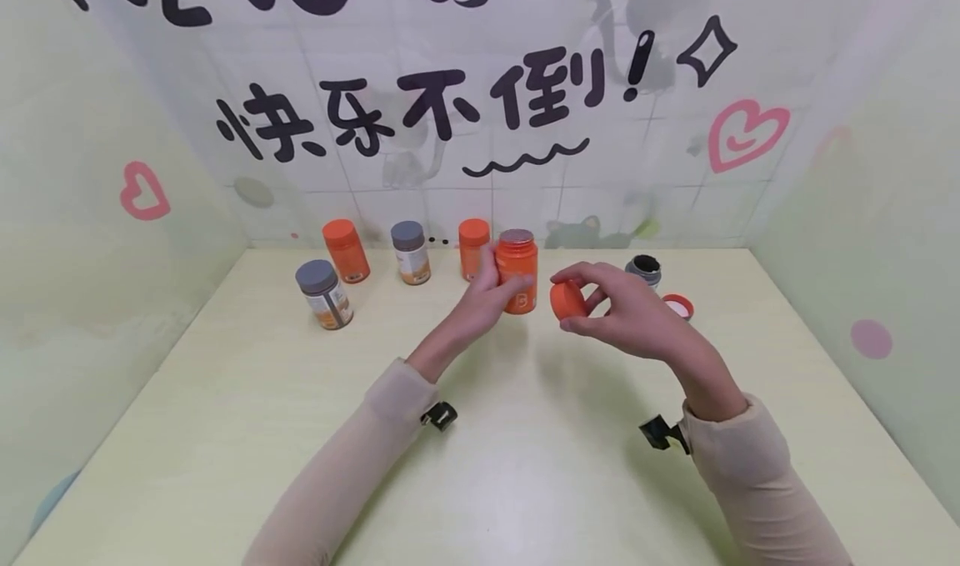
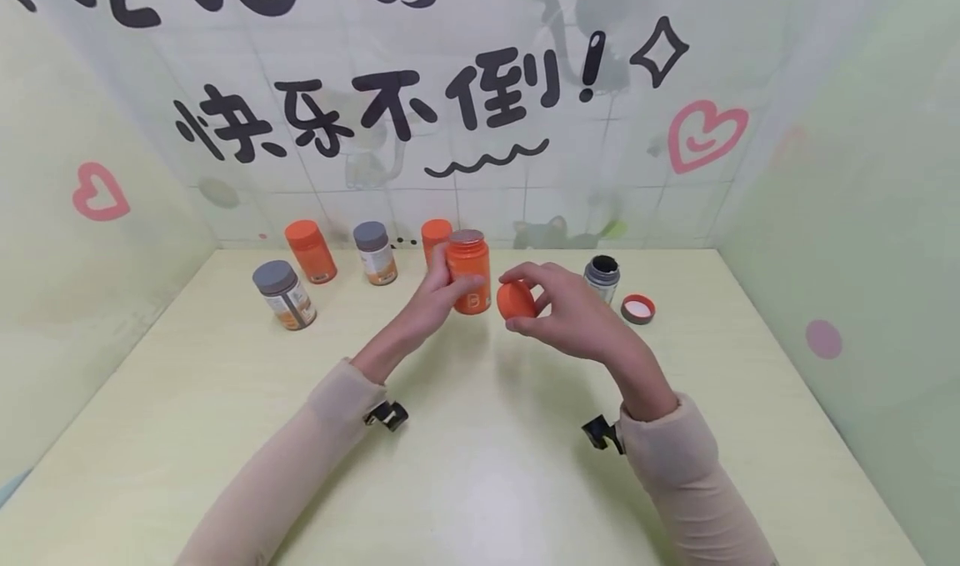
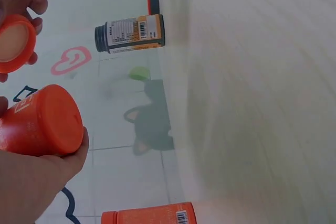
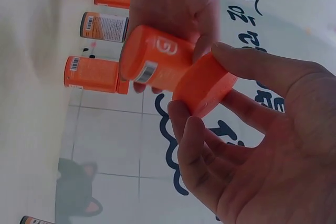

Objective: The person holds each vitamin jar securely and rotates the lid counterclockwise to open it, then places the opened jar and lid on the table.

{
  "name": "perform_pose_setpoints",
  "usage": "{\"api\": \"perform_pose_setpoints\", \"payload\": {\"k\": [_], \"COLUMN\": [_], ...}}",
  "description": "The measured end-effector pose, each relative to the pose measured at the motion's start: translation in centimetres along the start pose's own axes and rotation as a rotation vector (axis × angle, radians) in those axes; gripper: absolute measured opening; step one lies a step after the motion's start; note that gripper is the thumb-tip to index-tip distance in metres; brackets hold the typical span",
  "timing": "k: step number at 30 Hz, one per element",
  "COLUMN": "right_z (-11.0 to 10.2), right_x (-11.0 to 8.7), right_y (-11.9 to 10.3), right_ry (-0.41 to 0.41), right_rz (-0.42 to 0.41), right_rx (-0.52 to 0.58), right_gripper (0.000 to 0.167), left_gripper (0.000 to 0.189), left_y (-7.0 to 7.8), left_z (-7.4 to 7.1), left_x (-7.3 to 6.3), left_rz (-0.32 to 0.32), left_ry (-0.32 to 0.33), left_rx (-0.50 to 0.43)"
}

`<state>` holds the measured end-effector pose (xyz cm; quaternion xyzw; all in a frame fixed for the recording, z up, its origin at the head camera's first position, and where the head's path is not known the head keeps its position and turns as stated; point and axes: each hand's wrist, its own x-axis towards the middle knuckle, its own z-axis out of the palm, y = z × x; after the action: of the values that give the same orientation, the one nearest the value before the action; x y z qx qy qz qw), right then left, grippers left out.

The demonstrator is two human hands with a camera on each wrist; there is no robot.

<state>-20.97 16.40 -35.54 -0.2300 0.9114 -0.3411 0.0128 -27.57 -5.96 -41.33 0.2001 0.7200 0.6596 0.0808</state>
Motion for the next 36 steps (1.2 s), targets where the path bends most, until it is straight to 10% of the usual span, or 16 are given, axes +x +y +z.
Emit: {"api": "perform_pose_setpoints", "payload": {"k": [11,36], "right_z": [-0.8,-1.8], "right_x": [0.0,-0.4], "right_y": [0.2,0.8], "right_ry": [-0.038,-0.040], "right_rz": [0.022,0.064], "right_rx": [-0.037,-0.001], "right_gripper": [0.050,0.050], "left_gripper": [0.068,0.076], "left_y": [-2.7,-4.7], "left_z": [0.3,2.6], "left_x": [5.2,7.3], "left_rz": [-0.165,-0.230], "left_ry": [0.004,-0.096], "left_rx": [0.243,0.305]}}
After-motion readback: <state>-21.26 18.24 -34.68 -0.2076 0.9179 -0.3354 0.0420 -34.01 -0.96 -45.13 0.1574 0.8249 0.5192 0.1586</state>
